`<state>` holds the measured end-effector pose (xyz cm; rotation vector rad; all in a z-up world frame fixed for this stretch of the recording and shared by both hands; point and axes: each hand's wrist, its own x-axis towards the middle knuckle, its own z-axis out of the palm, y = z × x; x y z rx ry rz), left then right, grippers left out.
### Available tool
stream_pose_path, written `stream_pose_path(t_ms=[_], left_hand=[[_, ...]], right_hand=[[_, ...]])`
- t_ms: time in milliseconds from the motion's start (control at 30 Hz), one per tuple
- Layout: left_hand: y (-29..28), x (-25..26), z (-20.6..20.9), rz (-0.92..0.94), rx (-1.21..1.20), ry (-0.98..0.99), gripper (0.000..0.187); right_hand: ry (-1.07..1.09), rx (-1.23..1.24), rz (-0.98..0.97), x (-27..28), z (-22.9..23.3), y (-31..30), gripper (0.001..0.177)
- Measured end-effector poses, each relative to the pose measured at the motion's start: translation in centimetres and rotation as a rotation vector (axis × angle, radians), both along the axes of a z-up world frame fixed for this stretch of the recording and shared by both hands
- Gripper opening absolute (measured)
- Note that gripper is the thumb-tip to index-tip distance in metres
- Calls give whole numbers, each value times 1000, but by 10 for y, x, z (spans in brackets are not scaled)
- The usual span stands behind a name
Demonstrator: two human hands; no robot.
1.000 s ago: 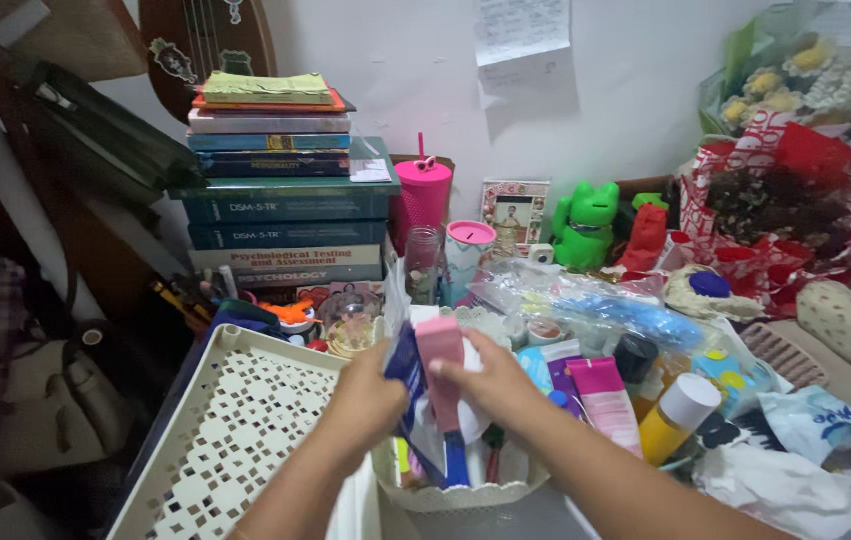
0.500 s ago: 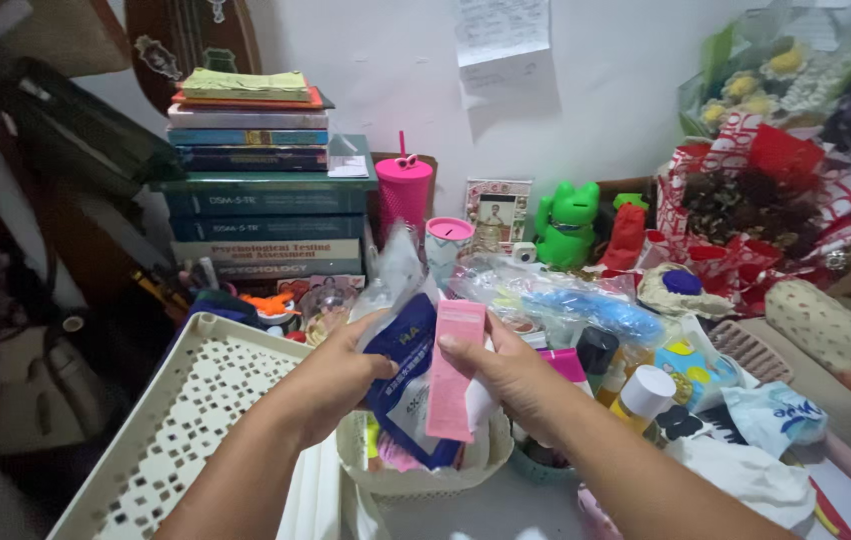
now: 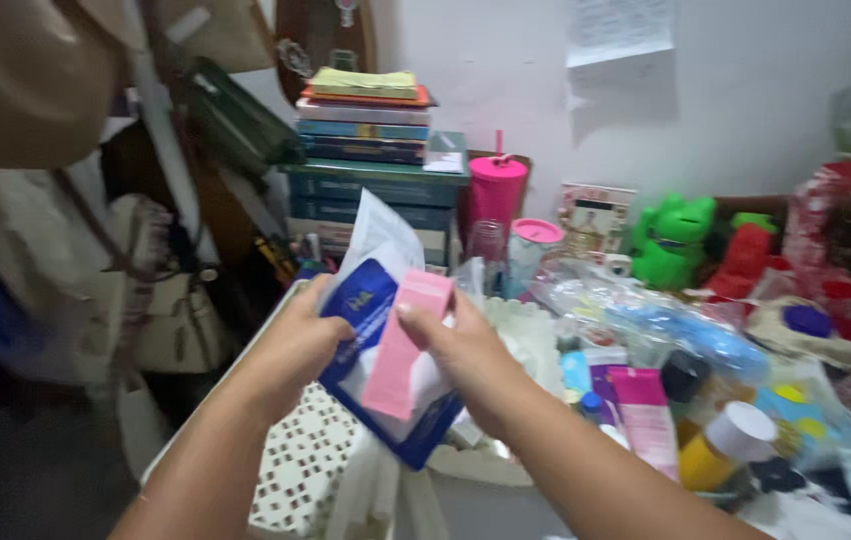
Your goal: The person assembles a small white plastic storage rack by inserting four white legs into a perforated tray. They then place a decorative macaron-themed tray into the assembled rack and arrange several small cosmetic items inside. The person handles the rack and items on a cluttered table.
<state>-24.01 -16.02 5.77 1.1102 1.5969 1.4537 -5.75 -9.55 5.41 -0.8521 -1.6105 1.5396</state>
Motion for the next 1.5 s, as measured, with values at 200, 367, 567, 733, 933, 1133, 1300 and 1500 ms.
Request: stream_pose_path(t_ms=[200, 367, 567, 733, 933, 1133, 1300, 1500], left_hand=[[-15, -55, -9, 266, -459, 756, 42], [-25, -55, -15, 414, -401, 700, 48], [-14, -51, -18, 404, 79, 804, 36], [27, -41, -59, 138, 124, 731, 35], [71, 8, -78, -231, 167, 708, 48], [88, 44, -81, -115, -11, 634, 85], [107, 14, -85, 137, 94, 438, 45], [76, -63, -48, 441, 166, 280, 21]], right_hand=[[18, -285, 135, -52, -30, -20, 47], [-193, -312, 68, -68, -62, 2, 46], [-244, 385, -227, -73, -76, 34, 49], [-247, 881, -504, -34, -68, 56, 36], [-532, 868, -719, 13, -78, 79, 38], [-155, 4, -171, 5, -50, 58, 44], [104, -129, -127, 12, -32, 68, 42], [-852, 178, -259, 38, -109, 98, 39]])
